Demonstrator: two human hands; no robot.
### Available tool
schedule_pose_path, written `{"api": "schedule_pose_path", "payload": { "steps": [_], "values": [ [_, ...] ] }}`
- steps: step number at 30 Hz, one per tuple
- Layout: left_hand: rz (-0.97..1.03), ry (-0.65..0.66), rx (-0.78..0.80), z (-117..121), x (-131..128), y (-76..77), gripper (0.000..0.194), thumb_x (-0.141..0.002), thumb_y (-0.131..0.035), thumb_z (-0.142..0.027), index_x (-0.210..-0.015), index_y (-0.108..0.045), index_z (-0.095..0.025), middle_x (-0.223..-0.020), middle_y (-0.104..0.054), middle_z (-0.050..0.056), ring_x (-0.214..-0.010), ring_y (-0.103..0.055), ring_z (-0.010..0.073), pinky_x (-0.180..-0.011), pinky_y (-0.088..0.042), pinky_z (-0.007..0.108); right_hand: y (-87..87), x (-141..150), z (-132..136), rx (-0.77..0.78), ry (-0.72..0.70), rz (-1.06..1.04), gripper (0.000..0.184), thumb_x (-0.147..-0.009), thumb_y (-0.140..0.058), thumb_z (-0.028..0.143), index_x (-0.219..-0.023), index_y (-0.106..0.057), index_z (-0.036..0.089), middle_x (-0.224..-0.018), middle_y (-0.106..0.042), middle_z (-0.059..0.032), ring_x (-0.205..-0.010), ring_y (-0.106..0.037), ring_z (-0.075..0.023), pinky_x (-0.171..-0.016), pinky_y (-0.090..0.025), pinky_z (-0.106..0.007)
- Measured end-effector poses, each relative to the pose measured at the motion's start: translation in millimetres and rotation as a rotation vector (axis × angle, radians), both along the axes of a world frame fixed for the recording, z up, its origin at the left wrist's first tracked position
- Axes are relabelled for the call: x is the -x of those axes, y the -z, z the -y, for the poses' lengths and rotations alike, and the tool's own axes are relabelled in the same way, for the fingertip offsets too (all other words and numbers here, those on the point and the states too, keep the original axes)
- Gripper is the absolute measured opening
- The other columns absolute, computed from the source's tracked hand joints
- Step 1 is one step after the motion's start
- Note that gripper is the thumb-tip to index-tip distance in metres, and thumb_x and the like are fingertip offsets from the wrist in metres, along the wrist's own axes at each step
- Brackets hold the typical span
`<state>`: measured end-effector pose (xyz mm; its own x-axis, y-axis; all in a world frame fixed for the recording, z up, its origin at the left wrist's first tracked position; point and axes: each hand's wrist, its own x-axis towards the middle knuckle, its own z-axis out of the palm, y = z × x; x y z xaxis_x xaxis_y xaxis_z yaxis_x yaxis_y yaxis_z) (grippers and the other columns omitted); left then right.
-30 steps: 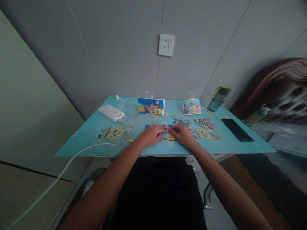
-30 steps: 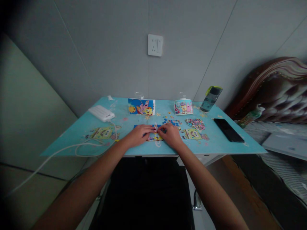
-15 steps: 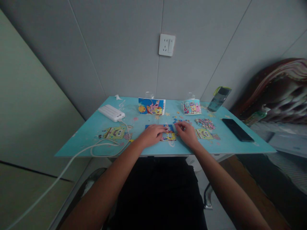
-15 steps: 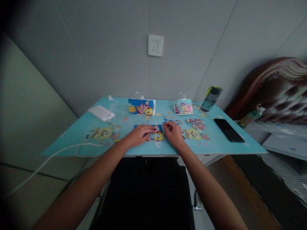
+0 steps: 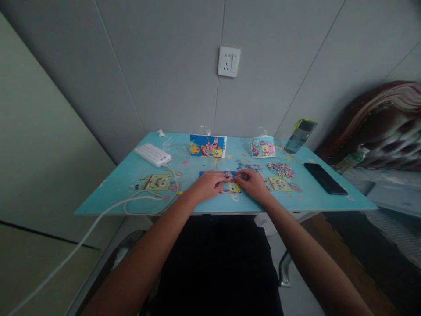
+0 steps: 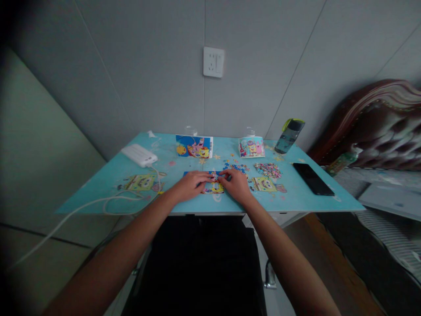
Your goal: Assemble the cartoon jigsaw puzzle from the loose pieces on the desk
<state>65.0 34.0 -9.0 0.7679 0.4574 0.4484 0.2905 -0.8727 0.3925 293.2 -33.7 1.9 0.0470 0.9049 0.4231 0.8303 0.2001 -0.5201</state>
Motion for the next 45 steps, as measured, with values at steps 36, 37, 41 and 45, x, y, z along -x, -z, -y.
{"api": "schedule_pose_path", "payload": {
  "steps": [36, 37, 41, 45],
  "values": [
    [-0.028, -0.018, 0.051, -0.5, 0.4, -1.4, 0.037, -0.09, -0.054, -0.011, -0.119, -0.07, -0.028, -0.136, -0.066, 0.0, -0.129, -0.058, 0.021, -0.113, -0.042, 0.044, -14.5, -11.3, 15.5, -0.354, 0.373, -0.371, 0.032, -0.089, -0.053, 0.033, -0.101, -0.075, 0.014, -0.084, -0.072, -0.0083, -0.074, -0.063, -0.022, -0.069, -0.047, -0.034],
    [-0.028, -0.017, 0.055, -0.9, 0.4, -1.4, 0.037, -0.09, -0.055, -0.011, -0.119, -0.07, -0.028, -0.136, -0.066, 0.0, -0.129, -0.058, 0.0211, -0.114, -0.042, 0.044, -14.1, -11.7, 15.5, -0.352, 0.368, -0.373, 0.031, -0.089, -0.053, 0.033, -0.101, -0.075, 0.015, -0.084, -0.072, -0.0082, -0.074, -0.063, -0.022, -0.069, -0.047, -0.034],
    [-0.028, -0.017, 0.074, -1.8, 0.7, -1.5, 0.035, -0.089, -0.056, -0.012, -0.118, -0.07, -0.027, -0.134, -0.067, 0.002, -0.13, -0.057, 0.022, -0.114, -0.041, 0.044, -12.3, -14.0, 15.0, -0.349, 0.353, -0.376, 0.031, -0.09, -0.052, 0.034, -0.1, -0.075, 0.016, -0.084, -0.072, -0.0077, -0.074, -0.063, -0.0218, -0.071, -0.048, -0.034],
    [-0.02, -0.01, 0.092, -1.2, 1.0, -3.3, 0.036, -0.089, -0.056, -0.011, -0.117, -0.071, -0.027, -0.133, -0.067, 0.002, -0.129, -0.057, 0.0222, -0.115, -0.041, 0.045, -10.2, -14.5, 15.0, -0.343, 0.35, -0.376, 0.031, -0.09, -0.052, 0.034, -0.101, -0.075, 0.016, -0.087, -0.073, -0.0084, -0.076, -0.064, -0.0226, -0.072, -0.049, -0.035]
  ]
}}
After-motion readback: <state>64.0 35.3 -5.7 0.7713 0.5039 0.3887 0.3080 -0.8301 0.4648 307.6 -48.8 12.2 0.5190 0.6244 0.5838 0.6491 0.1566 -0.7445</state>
